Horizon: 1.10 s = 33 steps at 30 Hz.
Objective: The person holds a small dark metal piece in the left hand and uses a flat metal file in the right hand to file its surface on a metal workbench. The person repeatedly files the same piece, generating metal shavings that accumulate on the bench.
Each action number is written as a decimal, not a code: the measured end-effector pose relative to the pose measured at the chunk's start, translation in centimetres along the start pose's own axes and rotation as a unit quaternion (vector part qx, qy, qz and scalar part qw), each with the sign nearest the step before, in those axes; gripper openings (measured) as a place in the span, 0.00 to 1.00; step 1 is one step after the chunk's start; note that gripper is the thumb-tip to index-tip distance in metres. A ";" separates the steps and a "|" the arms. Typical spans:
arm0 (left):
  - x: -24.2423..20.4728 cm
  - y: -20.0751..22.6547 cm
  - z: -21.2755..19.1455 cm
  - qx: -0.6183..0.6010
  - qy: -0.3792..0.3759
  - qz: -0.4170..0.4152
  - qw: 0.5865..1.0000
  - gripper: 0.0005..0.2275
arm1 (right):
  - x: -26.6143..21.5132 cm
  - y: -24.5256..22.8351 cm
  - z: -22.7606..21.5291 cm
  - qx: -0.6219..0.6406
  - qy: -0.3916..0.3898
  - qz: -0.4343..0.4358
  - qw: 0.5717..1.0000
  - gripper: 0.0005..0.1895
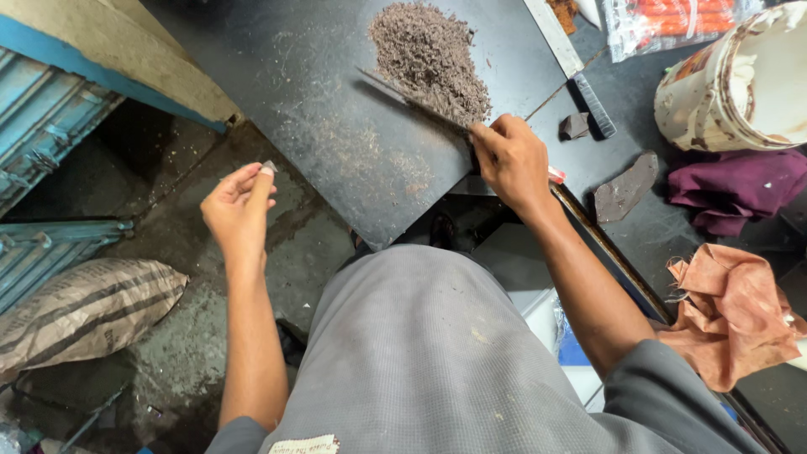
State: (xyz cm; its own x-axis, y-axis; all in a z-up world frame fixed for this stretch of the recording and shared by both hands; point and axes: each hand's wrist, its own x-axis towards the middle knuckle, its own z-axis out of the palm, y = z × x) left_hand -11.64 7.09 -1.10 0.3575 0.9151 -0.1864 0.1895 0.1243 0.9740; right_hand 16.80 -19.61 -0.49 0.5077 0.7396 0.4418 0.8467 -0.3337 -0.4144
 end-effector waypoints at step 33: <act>-2.2 2.6 8.8 0.267 -0.224 0.226 0.910 0.14 | -3.2 -9.0 2.5 0.053 0.010 0.155 0.986 0.06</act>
State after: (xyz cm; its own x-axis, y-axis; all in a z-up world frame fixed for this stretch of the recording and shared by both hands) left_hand -3.85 2.01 0.68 0.8229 0.5641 0.0678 0.3049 -0.5392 0.7850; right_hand 7.15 -17.47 -0.14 0.7437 0.5990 0.2968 0.6297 -0.4785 -0.6119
